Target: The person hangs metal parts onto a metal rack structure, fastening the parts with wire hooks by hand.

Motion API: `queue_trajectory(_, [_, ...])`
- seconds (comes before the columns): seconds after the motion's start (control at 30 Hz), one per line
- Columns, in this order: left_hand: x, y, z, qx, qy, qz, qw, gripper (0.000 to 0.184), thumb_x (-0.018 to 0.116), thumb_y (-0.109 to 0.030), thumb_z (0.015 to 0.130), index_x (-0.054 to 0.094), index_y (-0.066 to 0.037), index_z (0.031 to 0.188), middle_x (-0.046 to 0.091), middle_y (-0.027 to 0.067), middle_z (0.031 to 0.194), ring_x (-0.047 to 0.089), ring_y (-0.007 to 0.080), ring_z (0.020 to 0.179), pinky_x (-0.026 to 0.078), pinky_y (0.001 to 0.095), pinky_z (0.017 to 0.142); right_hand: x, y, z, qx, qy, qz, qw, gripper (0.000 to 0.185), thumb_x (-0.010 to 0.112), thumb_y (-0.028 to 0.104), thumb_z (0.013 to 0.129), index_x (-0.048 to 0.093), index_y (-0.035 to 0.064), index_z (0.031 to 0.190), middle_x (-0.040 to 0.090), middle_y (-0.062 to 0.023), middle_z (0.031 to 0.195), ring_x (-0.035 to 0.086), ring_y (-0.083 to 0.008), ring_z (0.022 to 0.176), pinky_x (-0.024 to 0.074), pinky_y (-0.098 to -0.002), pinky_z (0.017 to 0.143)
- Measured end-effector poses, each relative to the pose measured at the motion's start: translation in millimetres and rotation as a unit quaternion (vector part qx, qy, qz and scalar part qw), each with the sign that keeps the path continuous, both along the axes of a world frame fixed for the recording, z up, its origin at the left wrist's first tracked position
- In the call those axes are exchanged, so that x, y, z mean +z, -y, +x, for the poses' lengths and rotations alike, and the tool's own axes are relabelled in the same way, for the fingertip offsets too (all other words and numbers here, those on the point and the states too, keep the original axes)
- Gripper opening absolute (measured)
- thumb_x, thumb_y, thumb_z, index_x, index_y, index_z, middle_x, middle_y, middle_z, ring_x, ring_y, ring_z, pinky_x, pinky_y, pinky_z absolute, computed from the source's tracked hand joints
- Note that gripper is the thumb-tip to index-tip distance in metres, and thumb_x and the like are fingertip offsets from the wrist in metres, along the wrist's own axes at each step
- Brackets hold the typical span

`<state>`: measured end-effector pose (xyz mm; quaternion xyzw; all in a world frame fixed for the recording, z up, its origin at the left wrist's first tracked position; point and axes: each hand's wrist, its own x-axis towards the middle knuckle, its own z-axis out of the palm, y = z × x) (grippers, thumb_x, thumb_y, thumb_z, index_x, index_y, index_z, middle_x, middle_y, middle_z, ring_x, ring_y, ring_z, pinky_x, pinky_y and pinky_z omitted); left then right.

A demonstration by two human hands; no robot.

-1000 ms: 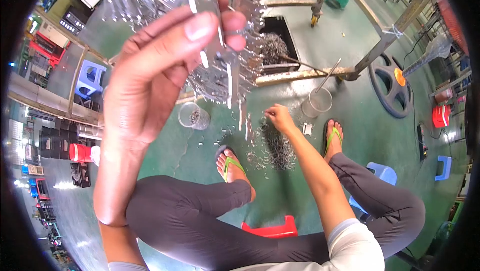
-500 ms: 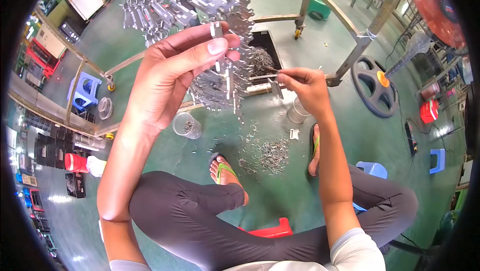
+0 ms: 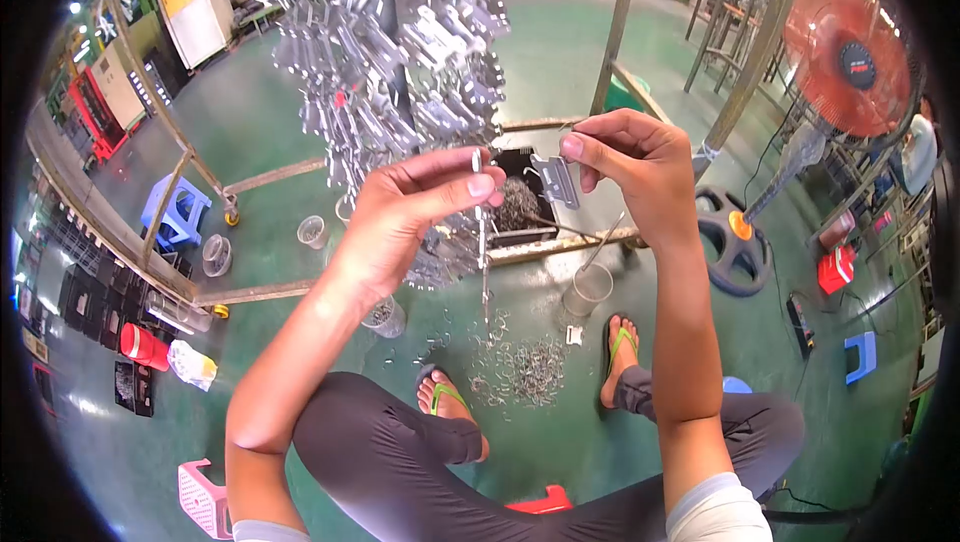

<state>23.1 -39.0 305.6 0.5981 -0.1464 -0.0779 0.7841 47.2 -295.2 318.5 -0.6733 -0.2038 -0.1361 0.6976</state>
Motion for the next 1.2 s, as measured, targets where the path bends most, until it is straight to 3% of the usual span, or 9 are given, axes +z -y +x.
queue_trajectory(0.37, [7,-3,-7,-0.019,-0.002,-0.027,0.999,0.046,0.078,-0.012,0.091,0.064,0.007,0.13,0.073,0.0199,0.118,0.072,0.0278,0.108,0.053,0.0394,0.104,73,-34,-7,-0.011,0.079,0.012,0.997,0.017,0.081,0.009,0.089,0.077,-0.0046,0.098,0.076,-0.0072,0.084,0.066,-0.0087,0.067,0.055,-0.0224,0.061])
queue_trajectory(0.7, [10,-3,-9,-0.027,0.0,-0.056,0.998,0.043,0.076,-0.008,0.092,0.064,0.008,0.129,0.073,0.0209,0.119,0.072,0.0281,0.107,0.054,0.038,0.104,189,-75,31,0.026,0.24,0.019,0.97,0.02,0.075,0.01,0.093,0.076,-0.0071,0.104,0.076,-0.0107,0.09,0.071,-0.0138,0.076,0.0611,-0.0273,0.071])
queue_trajectory(0.8, [11,-4,-10,-0.027,-0.004,-0.061,0.998,0.043,0.076,-0.008,0.092,0.064,0.008,0.13,0.073,0.0212,0.119,0.072,0.0282,0.108,0.054,0.0378,0.104,220,-86,35,0.007,0.223,-0.005,0.975,0.017,0.074,0.007,0.094,0.076,-0.0069,0.103,0.077,-0.0114,0.093,0.072,-0.0152,0.079,0.0616,-0.0276,0.072])
queue_trajectory(0.83, [11,-3,-10,-0.027,-0.007,-0.062,0.998,0.043,0.076,-0.008,0.092,0.064,0.008,0.13,0.073,0.0213,0.119,0.072,0.0282,0.108,0.054,0.0377,0.104,226,-91,42,0.015,0.229,0.012,0.973,0.022,0.075,0.013,0.092,0.076,-0.0066,0.103,0.076,-0.0119,0.088,0.072,-0.015,0.075,0.0603,-0.0283,0.07])
queue_trajectory(0.97, [8,-5,-8,-0.028,-0.006,-0.058,0.998,0.043,0.076,-0.008,0.091,0.064,0.008,0.129,0.073,0.0215,0.119,0.072,0.0284,0.107,0.054,0.0378,0.104,254,-100,58,0.045,0.167,0.02,0.985,0.012,0.075,0.007,0.093,0.071,-0.0044,0.096,0.071,-0.0089,0.078,0.063,-0.0118,0.062,0.0504,-0.0256,0.056])
queue_trajectory(1.2, [8,-6,-8,-0.032,0.002,-0.05,0.998,0.044,0.076,-0.009,0.091,0.063,0.009,0.13,0.072,0.0216,0.119,0.072,0.0282,0.108,0.054,0.0385,0.103,274,-109,79,-0.005,0.162,-0.013,0.987,0.009,0.077,0.003,0.089,0.072,-0.0034,0.088,0.07,-0.0091,0.073,0.061,-0.0114,0.056,0.0457,-0.0253,0.048])
